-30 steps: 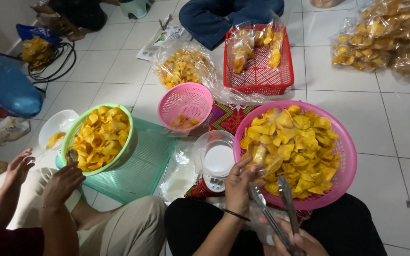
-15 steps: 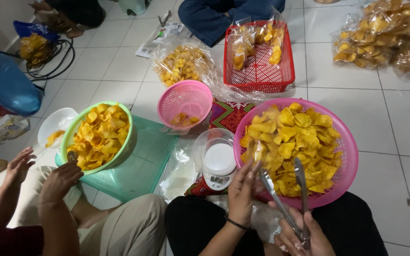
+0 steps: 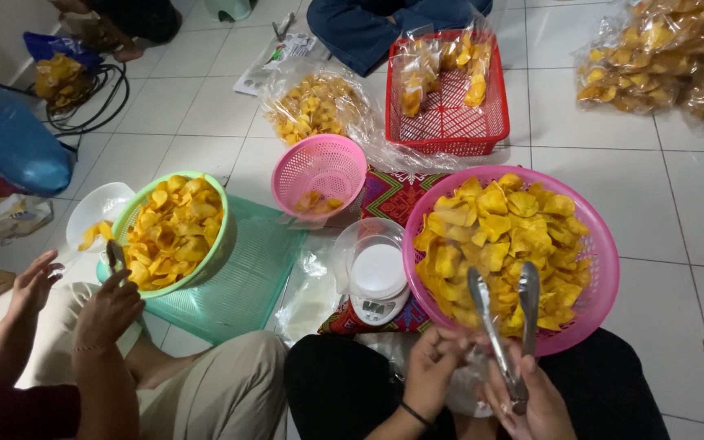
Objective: Manually packaging fried chips into plastic bags using tongs and a digital scale on the floor.
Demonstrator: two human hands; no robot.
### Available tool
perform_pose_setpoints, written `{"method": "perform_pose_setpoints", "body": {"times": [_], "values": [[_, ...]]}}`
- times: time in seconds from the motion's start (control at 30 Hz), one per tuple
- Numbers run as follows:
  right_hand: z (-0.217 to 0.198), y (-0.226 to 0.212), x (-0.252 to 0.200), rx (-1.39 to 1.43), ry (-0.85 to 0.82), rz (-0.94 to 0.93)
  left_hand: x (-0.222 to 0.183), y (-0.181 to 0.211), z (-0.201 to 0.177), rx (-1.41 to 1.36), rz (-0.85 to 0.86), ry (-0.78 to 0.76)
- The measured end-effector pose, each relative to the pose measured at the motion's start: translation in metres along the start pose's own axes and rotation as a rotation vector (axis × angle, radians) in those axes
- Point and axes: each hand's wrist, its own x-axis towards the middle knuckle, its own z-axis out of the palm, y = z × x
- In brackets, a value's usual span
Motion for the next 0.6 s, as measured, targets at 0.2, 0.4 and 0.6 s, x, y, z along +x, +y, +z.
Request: {"method": "perform_pose_setpoints", "body": {"times": [0.2, 0.4, 0.6], "values": [[-0.009, 0.004, -0.006, -0.512, 0.218, 0.077, -0.018, -0.015, -0.010, -0.045, -0.057, -0.233], [-0.013, 0.009, -0.012, -0.657, 0.300, 0.206, -0.021, 0.047, -0.052, 0.074, -0.130, -0.405], [-0.009, 0.022, -0.008, -0.639, 0.305, 0.361, -0.006, 0.079, -0.055, -0.149, 0.039, -0.166]]}}
